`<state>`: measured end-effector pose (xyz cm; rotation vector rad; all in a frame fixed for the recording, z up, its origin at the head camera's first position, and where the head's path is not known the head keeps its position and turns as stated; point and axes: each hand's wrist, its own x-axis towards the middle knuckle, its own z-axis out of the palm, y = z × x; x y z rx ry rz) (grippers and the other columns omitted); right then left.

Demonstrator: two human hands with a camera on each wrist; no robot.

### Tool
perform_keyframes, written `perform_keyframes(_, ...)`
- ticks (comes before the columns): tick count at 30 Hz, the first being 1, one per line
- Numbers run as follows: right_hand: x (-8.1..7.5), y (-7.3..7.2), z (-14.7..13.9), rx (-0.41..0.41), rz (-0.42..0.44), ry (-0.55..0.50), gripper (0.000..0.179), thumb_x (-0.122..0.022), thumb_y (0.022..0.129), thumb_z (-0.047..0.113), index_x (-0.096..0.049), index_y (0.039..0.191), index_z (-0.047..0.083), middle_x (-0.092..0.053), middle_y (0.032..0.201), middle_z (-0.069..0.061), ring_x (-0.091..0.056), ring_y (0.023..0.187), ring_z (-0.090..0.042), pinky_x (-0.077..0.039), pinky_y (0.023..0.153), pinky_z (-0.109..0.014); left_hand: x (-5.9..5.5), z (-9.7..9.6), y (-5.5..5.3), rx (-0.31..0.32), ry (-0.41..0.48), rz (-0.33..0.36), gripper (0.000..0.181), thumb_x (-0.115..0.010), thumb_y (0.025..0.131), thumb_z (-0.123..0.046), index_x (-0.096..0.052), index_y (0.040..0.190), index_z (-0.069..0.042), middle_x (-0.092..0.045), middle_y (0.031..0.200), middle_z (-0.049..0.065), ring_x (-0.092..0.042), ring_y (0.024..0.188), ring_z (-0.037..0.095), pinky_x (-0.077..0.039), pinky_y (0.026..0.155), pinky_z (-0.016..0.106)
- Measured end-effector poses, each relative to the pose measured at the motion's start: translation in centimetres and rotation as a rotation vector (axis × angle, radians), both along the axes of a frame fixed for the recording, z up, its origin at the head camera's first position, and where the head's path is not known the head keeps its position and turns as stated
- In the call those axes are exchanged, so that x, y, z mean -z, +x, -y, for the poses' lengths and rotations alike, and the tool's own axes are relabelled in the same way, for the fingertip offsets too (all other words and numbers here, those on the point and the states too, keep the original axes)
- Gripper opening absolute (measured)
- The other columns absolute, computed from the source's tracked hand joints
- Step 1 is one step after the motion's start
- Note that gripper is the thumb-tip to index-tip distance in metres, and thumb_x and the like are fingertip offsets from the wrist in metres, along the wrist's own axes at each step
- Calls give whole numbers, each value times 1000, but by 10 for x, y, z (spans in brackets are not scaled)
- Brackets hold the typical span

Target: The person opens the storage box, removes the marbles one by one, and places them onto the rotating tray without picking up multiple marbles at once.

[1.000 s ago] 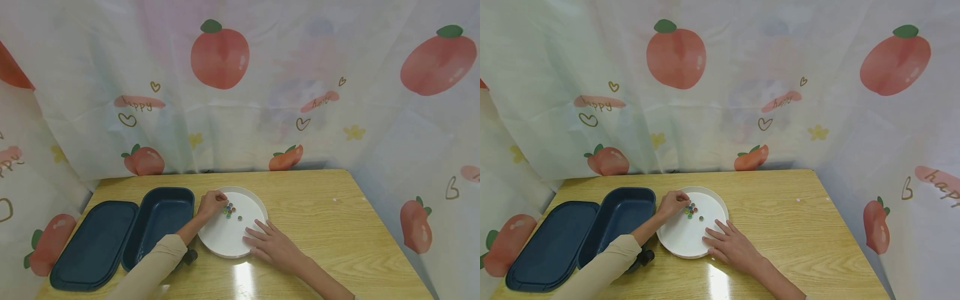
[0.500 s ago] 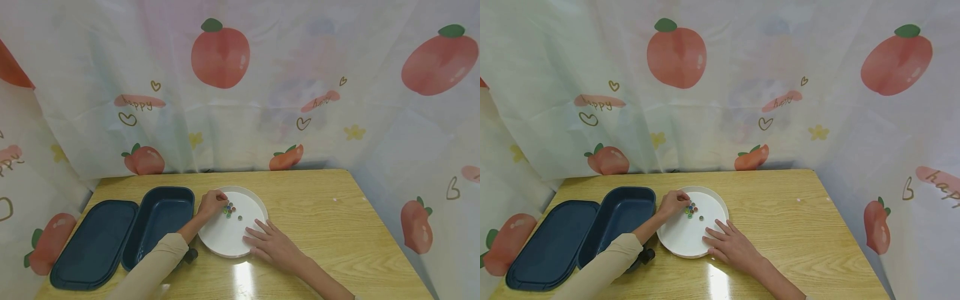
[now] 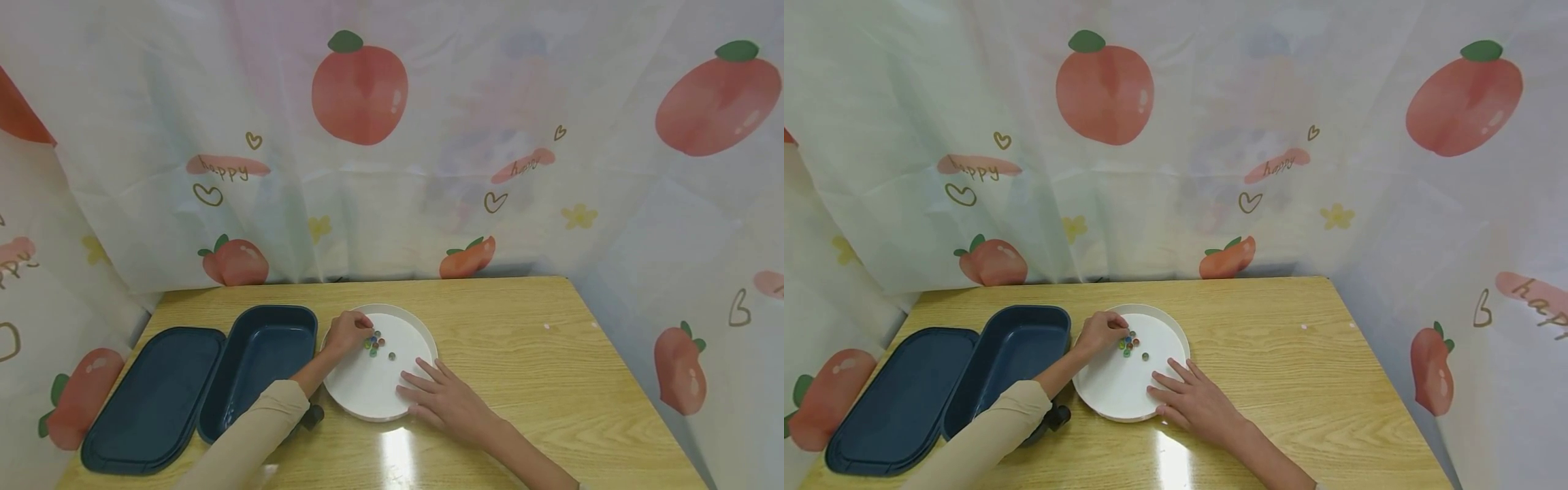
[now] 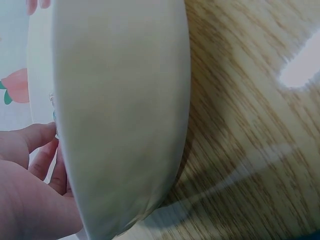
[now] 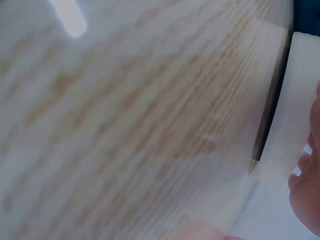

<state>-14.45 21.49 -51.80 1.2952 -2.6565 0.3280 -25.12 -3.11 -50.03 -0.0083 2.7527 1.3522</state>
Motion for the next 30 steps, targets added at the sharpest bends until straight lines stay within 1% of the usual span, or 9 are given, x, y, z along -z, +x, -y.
perform_keyframes(3, -1, 0, -1, 4, 12, -4, 39, -52, 105, 37, -62, 139, 23, -51, 147, 2, -35, 143, -32, -29, 111, -58, -1, -1, 0, 3, 2, -2, 4, -77, 85, -6, -74, 85, -4, -67, 75, 0, -59, 74, 15, -50, 70, 31)
perform_keyframes(8, -2, 0, -1, 1, 6, -5, 38, -51, 105, 36, -63, 138, 22, -52, 147, 2, -36, 142, -32, -29, 110, -58, -1, -1, 0, 6, 2, -1, 4, -77, 85, -7, -74, 84, -5, -67, 76, 0, -60, 74, 15, -50, 71, 32)
perform_keyframes(17, -2, -2, 1, 5, 8, 6, 38, -51, 105, 37, -63, 138, 22, -52, 147, 2, -35, 143, -32, -29, 111, -58, 0, 2, -3, 7, 17, 2, 4, -77, 86, -8, -75, 87, -5, -68, 79, 1, -61, 78, 16, -51, 73, 33)
perform_keyframes(22, -1, -2, 0, 8, 5, 7, 38, -51, 105, 37, -63, 138, 23, -52, 147, 2, -35, 143, -31, -29, 111, -57, -7, 5, -2, -15, 69, -1, 5, -76, 87, -5, -75, 92, -3, -70, 85, 5, -63, 81, 19, -53, 74, 32)
perform_keyframes(26, -1, -3, -1, 13, 3, 17, 39, -49, 105, 40, -62, 139, 24, -51, 148, 3, -34, 144, -30, -29, 111, -56, -13, 7, 0, -16, 94, -13, 13, -76, 88, -7, -76, 100, -1, -71, 89, 6, -63, 84, 20, -54, 73, 31)
perform_keyframes(30, -4, -4, -2, 10, -11, 24, 41, -49, 105, 40, -60, 141, 22, -50, 149, 2, -33, 144, -32, -29, 111, -57, -23, 9, 3, -21, 121, -11, 21, -75, 89, -10, -75, 109, -2, -70, 93, 6, -63, 88, 21, -54, 73, 30)
